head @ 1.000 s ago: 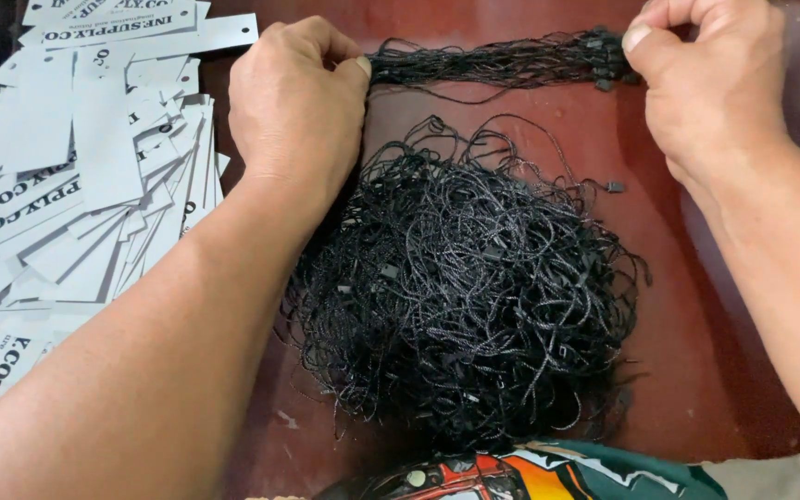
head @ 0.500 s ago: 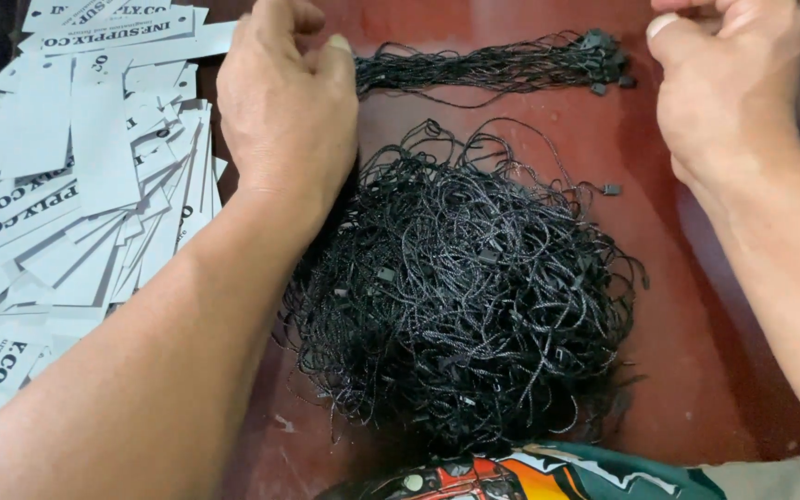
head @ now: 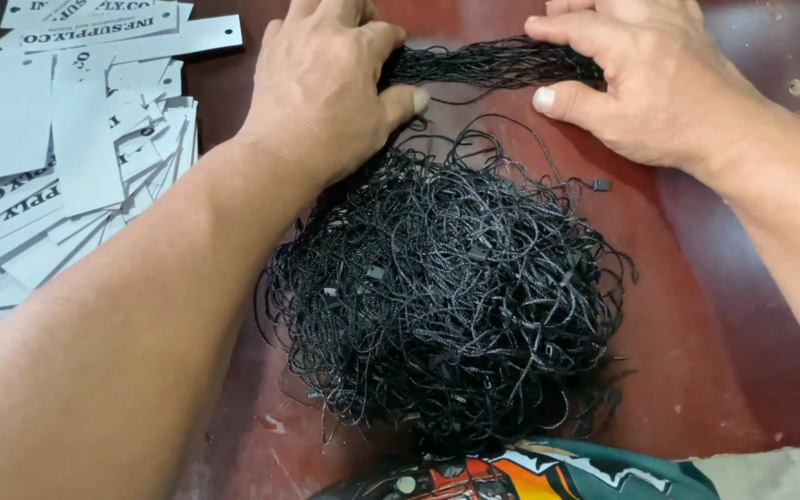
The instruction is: Sorting individual black plastic string fasteners from a tangled pile into a neat bundle on a table.
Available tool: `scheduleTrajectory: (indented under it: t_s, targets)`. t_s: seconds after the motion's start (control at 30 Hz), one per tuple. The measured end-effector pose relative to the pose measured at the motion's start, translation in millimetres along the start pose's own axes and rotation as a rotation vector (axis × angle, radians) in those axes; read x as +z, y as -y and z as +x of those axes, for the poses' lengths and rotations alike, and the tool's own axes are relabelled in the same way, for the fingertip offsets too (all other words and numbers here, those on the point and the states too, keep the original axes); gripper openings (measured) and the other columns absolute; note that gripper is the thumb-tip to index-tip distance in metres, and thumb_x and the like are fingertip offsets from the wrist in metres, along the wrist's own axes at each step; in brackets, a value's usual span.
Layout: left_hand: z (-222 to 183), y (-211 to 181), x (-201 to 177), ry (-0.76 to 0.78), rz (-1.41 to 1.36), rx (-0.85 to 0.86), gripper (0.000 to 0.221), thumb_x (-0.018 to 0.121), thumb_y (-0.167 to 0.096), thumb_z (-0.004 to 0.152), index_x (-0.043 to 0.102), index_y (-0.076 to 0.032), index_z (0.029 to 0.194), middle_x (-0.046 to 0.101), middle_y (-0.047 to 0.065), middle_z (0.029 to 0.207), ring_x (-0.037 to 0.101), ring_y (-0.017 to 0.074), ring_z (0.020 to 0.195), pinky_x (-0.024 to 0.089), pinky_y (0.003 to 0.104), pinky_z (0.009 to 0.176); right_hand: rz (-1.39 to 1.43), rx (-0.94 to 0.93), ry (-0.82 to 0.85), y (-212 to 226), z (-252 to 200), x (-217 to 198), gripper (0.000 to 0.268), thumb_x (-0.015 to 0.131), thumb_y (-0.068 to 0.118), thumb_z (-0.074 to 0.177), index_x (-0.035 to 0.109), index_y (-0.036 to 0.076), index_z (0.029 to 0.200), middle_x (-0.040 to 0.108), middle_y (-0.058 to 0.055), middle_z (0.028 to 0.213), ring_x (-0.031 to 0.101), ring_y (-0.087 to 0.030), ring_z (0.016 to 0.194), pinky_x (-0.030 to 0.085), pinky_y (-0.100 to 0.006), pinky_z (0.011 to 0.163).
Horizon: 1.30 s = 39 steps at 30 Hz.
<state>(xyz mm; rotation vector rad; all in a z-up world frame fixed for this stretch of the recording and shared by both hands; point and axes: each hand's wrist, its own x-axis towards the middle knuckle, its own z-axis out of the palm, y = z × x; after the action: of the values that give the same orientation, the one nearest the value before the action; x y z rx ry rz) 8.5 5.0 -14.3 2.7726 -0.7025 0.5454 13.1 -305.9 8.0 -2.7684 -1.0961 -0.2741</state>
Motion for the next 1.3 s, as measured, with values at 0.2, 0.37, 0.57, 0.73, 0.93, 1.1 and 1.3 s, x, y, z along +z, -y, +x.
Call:
scheduleTrajectory:
  t_s: [0.2, 0.37, 0.57, 0.73, 0.93, 1.1, 1.3]
  targets:
    - [0, 2, 0, -0.074, -0.046, 0.033, 0.037, 0.064, -0.042, 0.104, 0.082, -0.01, 0.108, 0.064, 0.008, 0.109, 0.053, 0.0374, 0.104, 0.051, 0.056, 0.063, -0.061, -0.124, -0.126, -13, -2, 8, 0.046, 0.074, 0.023, 0.101, 0.075, 0.001, 0.142, 0.067, -0.015, 0.14, 0.058, -0.039, 0.127, 0.041, -0.056, 0.099]
    - [5, -7, -16, 0.078, -0.045, -0.063, 0.039, 0.058, -0.04, 0.101, 0.075, -0.013, 0.125, 0.061, 0.013, 0.114, 0.051, 0.0393, 0.106, 0.05, 0.06, 0.073, -0.01, 0.054, -0.023, 5, 6, -4, 0.05, 0.07, 0.028, 0.096, 0.07, 0.009, 0.141, 0.062, -0.015, 0.137, 0.05, -0.043, 0.12, 0.042, -0.064, 0.091]
    - [7, -6, -17, 0.18, -0.004, -0.09, 0.039, 0.074, -0.04, 0.093, 0.076, -0.014, 0.123, 0.056, 0.011, 0.111, 0.049, 0.0366, 0.104, 0.052, 0.056, 0.076, 0.032, 0.128, -0.019, 0, 7, -2, 0.035, 0.068, 0.018, 0.1, 0.074, 0.01, 0.134, 0.063, -0.009, 0.124, 0.051, -0.035, 0.11, 0.044, -0.051, 0.1]
    - [2, 6, -5, 0.059, 0.026, -0.053, 0.032, 0.08, -0.034, 0.094, 0.077, -0.007, 0.11, 0.059, 0.013, 0.1, 0.052, 0.0346, 0.094, 0.054, 0.05, 0.069, -0.014, 0.064, -0.142, -10, -1, 8, 0.025, 0.076, 0.009, 0.102, 0.079, 0.008, 0.127, 0.063, -0.007, 0.115, 0.054, -0.033, 0.101, 0.049, -0.046, 0.091]
    - [-2, 14, 17, -0.149, 0.075, -0.051, 0.011, 0.072, -0.021, 0.098, 0.076, -0.013, 0.091, 0.054, 0.006, 0.084, 0.048, 0.0299, 0.078, 0.043, 0.042, 0.049, 0.005, -0.005, -0.229, -13, -5, 10, 0.016, 0.08, 0.004, 0.105, 0.082, 0.007, 0.12, 0.066, -0.007, 0.112, 0.054, -0.031, 0.097, 0.049, -0.043, 0.09]
    - [-6, 11, 16, -0.223, 0.1, -0.03, 0.013, 0.071, -0.014, 0.094, 0.07, -0.015, 0.08, 0.05, 0.003, 0.082, 0.044, 0.0265, 0.076, 0.037, 0.039, 0.045, 0.02, 0.036, -0.237, -7, -6, 7, 0.014, 0.082, 0.003, 0.107, 0.084, 0.008, 0.12, 0.067, -0.005, 0.11, 0.054, -0.029, 0.099, 0.05, -0.041, 0.087]
    - [-5, 17, 21, -0.263, 0.114, 0.003, 0.016, 0.075, -0.018, 0.096, 0.069, -0.012, 0.082, 0.052, 0.003, 0.084, 0.045, 0.0265, 0.076, 0.039, 0.039, 0.046, 0.019, 0.004, -0.276, -14, -8, 10, 0.014, 0.083, 0.002, 0.108, 0.086, 0.008, 0.12, 0.07, -0.005, 0.112, 0.056, -0.029, 0.099, 0.051, -0.039, 0.083]
